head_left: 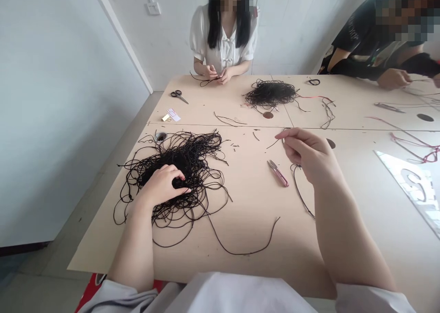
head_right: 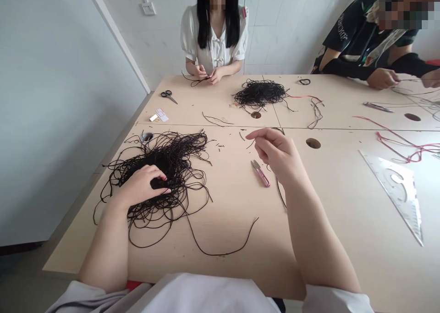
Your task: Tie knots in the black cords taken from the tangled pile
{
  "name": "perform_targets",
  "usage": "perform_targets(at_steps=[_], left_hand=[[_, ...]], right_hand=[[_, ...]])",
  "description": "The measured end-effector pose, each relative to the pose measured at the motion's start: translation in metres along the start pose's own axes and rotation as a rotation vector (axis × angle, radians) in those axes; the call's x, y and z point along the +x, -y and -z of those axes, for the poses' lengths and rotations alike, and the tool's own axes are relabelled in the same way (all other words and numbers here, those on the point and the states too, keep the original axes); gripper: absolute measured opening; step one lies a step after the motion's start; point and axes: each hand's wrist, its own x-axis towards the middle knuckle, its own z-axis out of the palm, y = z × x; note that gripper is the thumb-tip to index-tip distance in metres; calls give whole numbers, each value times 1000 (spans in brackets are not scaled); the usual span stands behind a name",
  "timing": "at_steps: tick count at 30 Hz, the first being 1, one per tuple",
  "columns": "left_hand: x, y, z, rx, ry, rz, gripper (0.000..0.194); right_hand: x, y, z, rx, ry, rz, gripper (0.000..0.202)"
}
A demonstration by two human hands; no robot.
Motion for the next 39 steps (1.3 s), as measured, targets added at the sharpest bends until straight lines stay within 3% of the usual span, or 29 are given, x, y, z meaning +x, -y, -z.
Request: perform_targets(at_steps=[4, 13, 23, 27, 31, 35, 39], left_hand=[[2, 1, -5, 9, -21, 27, 20], [-6, -9, 15, -430, -364, 131, 24], [-8, -4, 12, -613, -463, 119, 16], [-7, -1, 9, -808, -596, 141, 16], [-5, 2, 8, -983, -812, 175, 17], [-3, 13, 9, -1091, -957, 161, 17], [-3, 21, 8, -1137, -986, 157, 14]], right_hand=[[0, 0, 0, -11, 4, -7, 15], [-1, 2, 0, 10, -1, -13, 15], [-3, 4, -2, -23, 2, -41, 15], [-1, -1, 0, -1, 43, -63, 17], [1, -7, 1, 39, 69, -54, 20], [1, -18, -20, -109, 139, 19, 19], [-1, -42, -73, -368, 362, 232, 17]])
